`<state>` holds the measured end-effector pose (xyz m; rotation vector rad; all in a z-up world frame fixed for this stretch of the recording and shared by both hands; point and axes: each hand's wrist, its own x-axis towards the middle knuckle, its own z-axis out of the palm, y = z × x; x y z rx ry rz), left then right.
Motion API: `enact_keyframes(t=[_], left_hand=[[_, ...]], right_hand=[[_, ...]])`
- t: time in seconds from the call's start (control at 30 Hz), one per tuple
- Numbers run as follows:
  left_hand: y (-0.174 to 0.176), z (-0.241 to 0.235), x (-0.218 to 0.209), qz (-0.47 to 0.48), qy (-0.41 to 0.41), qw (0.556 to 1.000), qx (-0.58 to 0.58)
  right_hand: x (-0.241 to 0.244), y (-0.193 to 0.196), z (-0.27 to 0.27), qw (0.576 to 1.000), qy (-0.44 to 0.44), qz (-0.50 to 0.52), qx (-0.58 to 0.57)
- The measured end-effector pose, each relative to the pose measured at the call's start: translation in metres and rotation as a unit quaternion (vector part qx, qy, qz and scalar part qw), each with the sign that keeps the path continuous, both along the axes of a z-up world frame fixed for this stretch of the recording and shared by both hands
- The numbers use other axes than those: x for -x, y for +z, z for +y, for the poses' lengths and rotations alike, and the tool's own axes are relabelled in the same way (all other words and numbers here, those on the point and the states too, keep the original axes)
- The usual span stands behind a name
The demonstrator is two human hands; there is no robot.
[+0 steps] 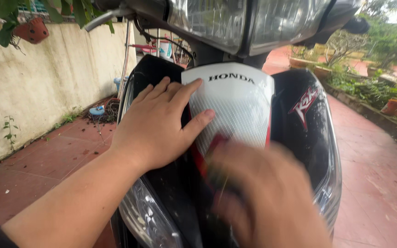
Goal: The person wipes the front fairing of a Honda motorcycle with a dark cloth, focusing on the white and red area below the headlight. The person uses circular and back-and-forth motions to clean the surface.
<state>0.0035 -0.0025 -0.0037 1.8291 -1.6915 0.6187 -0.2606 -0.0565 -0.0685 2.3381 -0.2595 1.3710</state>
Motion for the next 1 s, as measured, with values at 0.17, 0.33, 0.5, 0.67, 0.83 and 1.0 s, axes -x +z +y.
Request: enact_keyframes(t=[0.17,0.33,0.5,0.67,0.83,1.0], left_hand=[[0.002,0.001,0.002,-0.004,0.005,1.0,0.0],[0.003,0.003,0.003,0.014,0.005,1.0,-0.025],[0.002,0.001,0.003,0.002,0.009,1.0,-0.013],[0.001,0.004,0.004,0.017,0.008,1.0,-0.018],[0.004,0.001,0.002,0.02,0.003,1.0,-0.02],[-0.003,-0.001,0.0,0.006,0.004,1.0,0.006]], right_hand=[[-0.027,0.018,0.023,0.994,-0.037,0.014,-0.103],[0.001,-0.064,0.038,0.998,-0.001,-0.063,-0.001],[0.016,0.046,-0.016,0.963,0.14,0.219,0.067],[-0.012,-0.087,-0.031,0.987,0.02,0.078,0.137],[0.021,-0.019,-0.054,0.946,0.151,0.242,0.152],[0.007,0.053,-0.016,0.979,0.105,0.17,-0.045]])
